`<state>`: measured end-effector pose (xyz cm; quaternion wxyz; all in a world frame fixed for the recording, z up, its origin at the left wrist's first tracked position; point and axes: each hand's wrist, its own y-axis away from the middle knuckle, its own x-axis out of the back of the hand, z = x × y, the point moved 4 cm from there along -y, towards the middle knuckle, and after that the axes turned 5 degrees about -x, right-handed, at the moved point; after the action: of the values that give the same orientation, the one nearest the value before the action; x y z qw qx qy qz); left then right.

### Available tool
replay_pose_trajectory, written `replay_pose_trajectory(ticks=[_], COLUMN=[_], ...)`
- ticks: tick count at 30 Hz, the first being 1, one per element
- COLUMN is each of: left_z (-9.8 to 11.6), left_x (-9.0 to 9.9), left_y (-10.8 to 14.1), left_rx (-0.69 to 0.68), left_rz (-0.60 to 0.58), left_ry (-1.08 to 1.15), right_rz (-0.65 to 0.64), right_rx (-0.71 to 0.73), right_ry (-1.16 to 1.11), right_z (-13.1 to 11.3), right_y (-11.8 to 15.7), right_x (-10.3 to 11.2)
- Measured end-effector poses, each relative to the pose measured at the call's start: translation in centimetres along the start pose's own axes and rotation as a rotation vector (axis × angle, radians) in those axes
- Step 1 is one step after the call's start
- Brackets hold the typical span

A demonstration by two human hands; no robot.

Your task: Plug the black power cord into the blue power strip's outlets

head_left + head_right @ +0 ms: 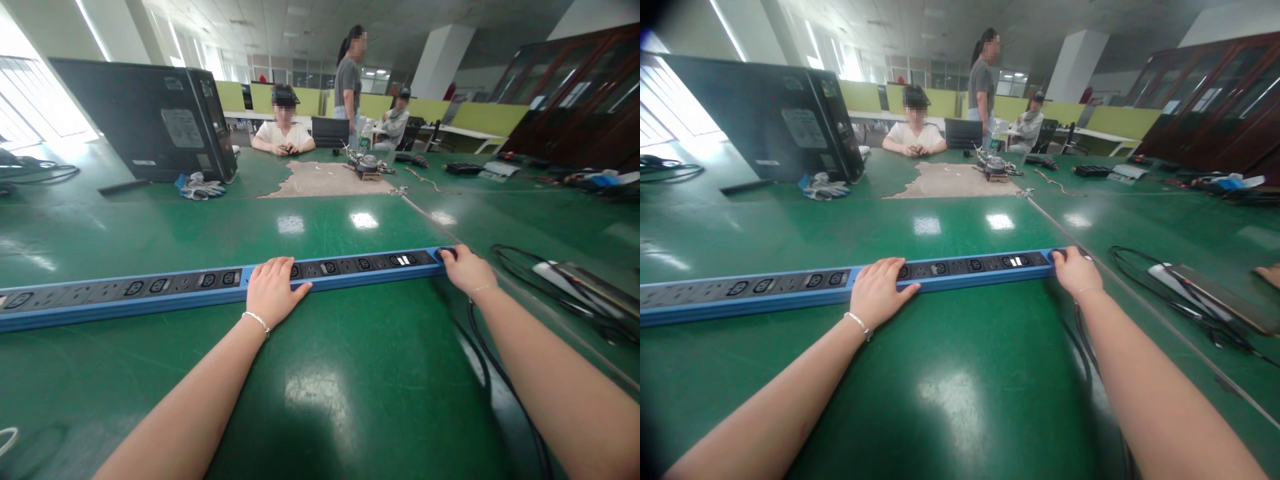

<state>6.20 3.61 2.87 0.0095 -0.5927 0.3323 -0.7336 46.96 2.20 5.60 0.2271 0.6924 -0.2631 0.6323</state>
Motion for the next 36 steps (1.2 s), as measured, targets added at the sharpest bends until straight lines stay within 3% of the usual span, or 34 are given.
replay_pose_trajectory(ticks=[7,13,17,20,23,29,36], left_z=[0.0,0.0,0.0,0.0,0.0,0.0,-0.1], left_x=[0.0,0.0,-0.1,-0.1,0.0,0.0,-0.1], left_y=[0.0,0.0,0.0,0.0,0.0,0.0,0.0], left_rx=[-0.009,-0.004,-0.004,-0.006,-0.010,-0.011,-0.013], left_rz=[0.005,-0.003,-0.003,0.002,0.009,0.004,0.004], left_ry=[0.016,0.012,0.022,0.020,0.014,0.012,0.007], right_rz=[-0.140,-0.080,0.027,-0.061,-0.118,-0.098,-0.072], right_rx=[0.058,0.012,-0.010,0.019,0.033,0.046,0.055], right_ry=[0.073,0.102,0.019,-0.074,-0.114,-0.127,-0.029], right_z=[-1.2,-1.4,-1.3,-1.5,-1.9,-2.7,-3.2], right_y=[-1.0,-0.4,0.2,0.9,1.6,1.5,0.8], right_x=[1.9,2.4,5.0,6.0,5.2,2.2,1.9])
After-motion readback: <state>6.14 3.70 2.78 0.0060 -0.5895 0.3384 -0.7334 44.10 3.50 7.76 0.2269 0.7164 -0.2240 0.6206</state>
